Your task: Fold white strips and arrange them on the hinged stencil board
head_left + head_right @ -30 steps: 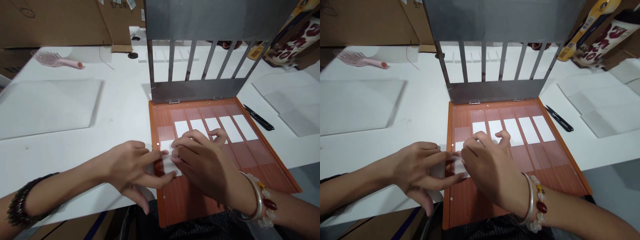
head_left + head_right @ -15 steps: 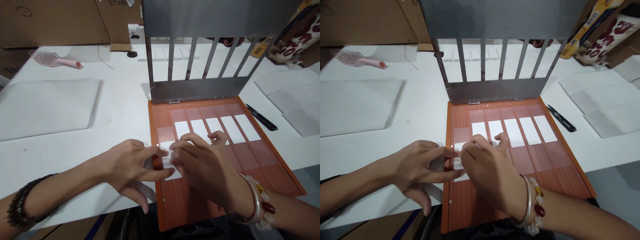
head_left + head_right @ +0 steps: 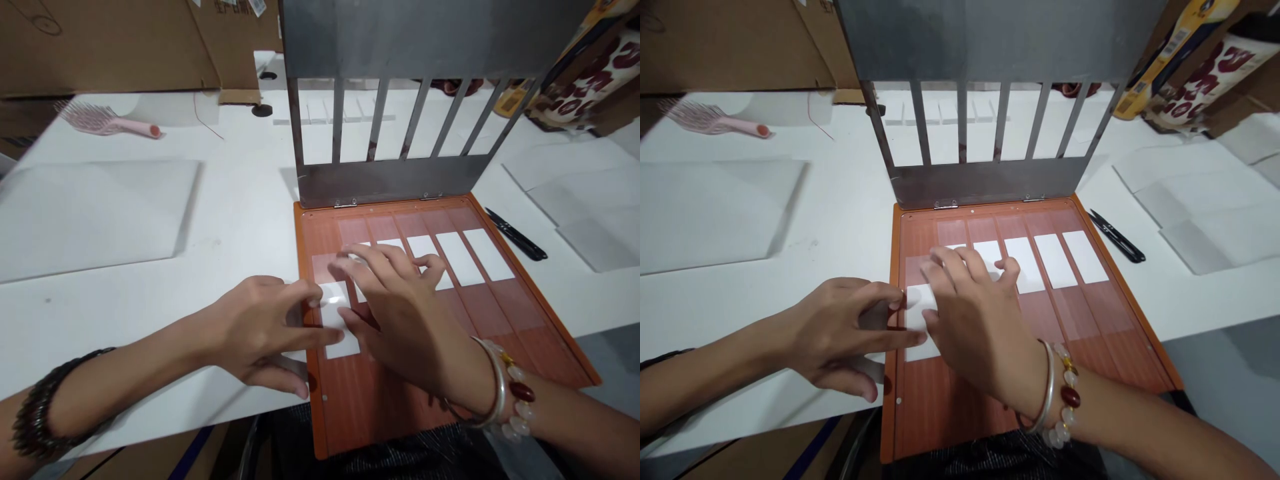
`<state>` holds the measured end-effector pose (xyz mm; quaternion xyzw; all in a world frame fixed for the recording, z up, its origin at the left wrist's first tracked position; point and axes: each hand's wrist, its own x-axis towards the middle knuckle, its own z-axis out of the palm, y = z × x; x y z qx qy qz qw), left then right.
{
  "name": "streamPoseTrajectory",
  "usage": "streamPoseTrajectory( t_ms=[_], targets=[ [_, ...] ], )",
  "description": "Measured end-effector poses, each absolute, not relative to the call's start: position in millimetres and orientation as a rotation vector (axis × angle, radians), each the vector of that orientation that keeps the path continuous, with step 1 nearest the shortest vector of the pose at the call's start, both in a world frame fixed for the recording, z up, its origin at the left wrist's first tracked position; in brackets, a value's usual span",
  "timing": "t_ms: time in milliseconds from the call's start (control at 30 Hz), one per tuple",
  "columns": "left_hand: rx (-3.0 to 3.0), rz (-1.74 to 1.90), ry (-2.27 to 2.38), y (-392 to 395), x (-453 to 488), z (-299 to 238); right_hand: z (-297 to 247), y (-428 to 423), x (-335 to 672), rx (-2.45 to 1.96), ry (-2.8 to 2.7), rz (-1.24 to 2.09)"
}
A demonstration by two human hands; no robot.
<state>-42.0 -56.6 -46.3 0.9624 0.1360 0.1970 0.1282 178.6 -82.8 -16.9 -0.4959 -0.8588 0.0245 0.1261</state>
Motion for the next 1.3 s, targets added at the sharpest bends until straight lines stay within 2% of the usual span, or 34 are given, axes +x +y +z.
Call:
streamPoseTrajectory(
  t_ms=[400, 867, 1300],
  targets=[
    [2.777, 0.54, 0.333, -53.0, -40.7, -42.9, -26.3, -75.8, 173.4, -1.379, -2.477, -0.036],
    [2.838, 0.474, 0.323, -54.2, -42.6, -45.3, -22.0, -88.1, 181.1, -0.948, -2.466, -0.281],
    [2.864, 0.516, 0.319, -54.9, -42.3, -44.7, -23.4, -92.3, 182.3, -0.95, -2.473, -0.248]
  ],
)
